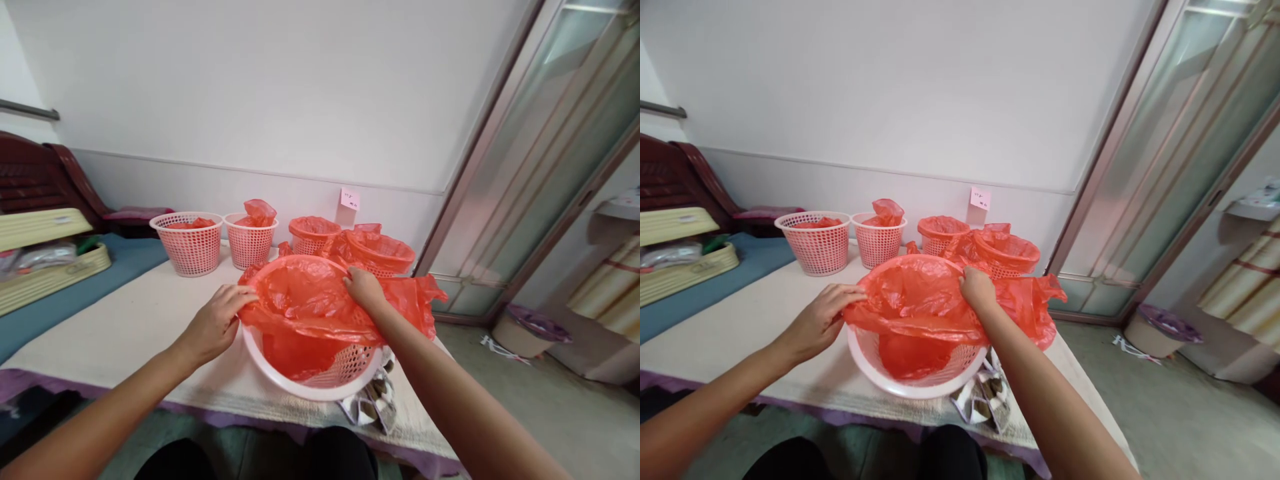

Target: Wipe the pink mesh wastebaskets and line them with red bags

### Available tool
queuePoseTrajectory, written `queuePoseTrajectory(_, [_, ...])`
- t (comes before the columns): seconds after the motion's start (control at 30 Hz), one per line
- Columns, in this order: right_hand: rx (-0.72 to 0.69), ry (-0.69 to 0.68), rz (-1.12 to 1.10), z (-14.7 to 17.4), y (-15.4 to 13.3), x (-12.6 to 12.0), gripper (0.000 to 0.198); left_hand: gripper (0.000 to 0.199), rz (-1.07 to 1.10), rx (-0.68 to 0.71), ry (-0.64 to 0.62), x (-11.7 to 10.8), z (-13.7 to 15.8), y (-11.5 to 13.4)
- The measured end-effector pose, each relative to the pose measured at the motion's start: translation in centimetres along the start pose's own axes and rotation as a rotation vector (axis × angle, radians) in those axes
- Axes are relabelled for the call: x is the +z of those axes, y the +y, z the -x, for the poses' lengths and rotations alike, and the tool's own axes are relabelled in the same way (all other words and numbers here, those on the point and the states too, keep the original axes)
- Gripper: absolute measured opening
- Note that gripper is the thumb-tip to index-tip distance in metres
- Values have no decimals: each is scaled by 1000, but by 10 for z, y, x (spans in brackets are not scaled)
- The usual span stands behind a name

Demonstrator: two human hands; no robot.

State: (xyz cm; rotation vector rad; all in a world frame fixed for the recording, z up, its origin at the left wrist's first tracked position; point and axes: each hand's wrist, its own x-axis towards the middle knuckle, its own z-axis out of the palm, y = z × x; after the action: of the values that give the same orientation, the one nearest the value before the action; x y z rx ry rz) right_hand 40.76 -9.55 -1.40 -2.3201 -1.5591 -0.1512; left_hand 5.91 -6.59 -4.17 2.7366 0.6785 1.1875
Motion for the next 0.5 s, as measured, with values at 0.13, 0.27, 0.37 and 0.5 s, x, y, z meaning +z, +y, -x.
queuePoseTrajectory(0.13, [13,-42,-76,-18,9,6,18,38,21,-16,11,17,6,-16])
queuePoseTrajectory(0.27, [25,-67,-207,-33,16,12,11,34,69,-72,97,33,9,-27])
queuePoseTrajectory(0.37, [27,-82,-372,-34,22,15,12,39,92,-105,104,40,13,-29])
queuePoseTrajectory(0.5, [27,-64,-644,-18,31,18,28,45,190,-178,89,41,21,-28])
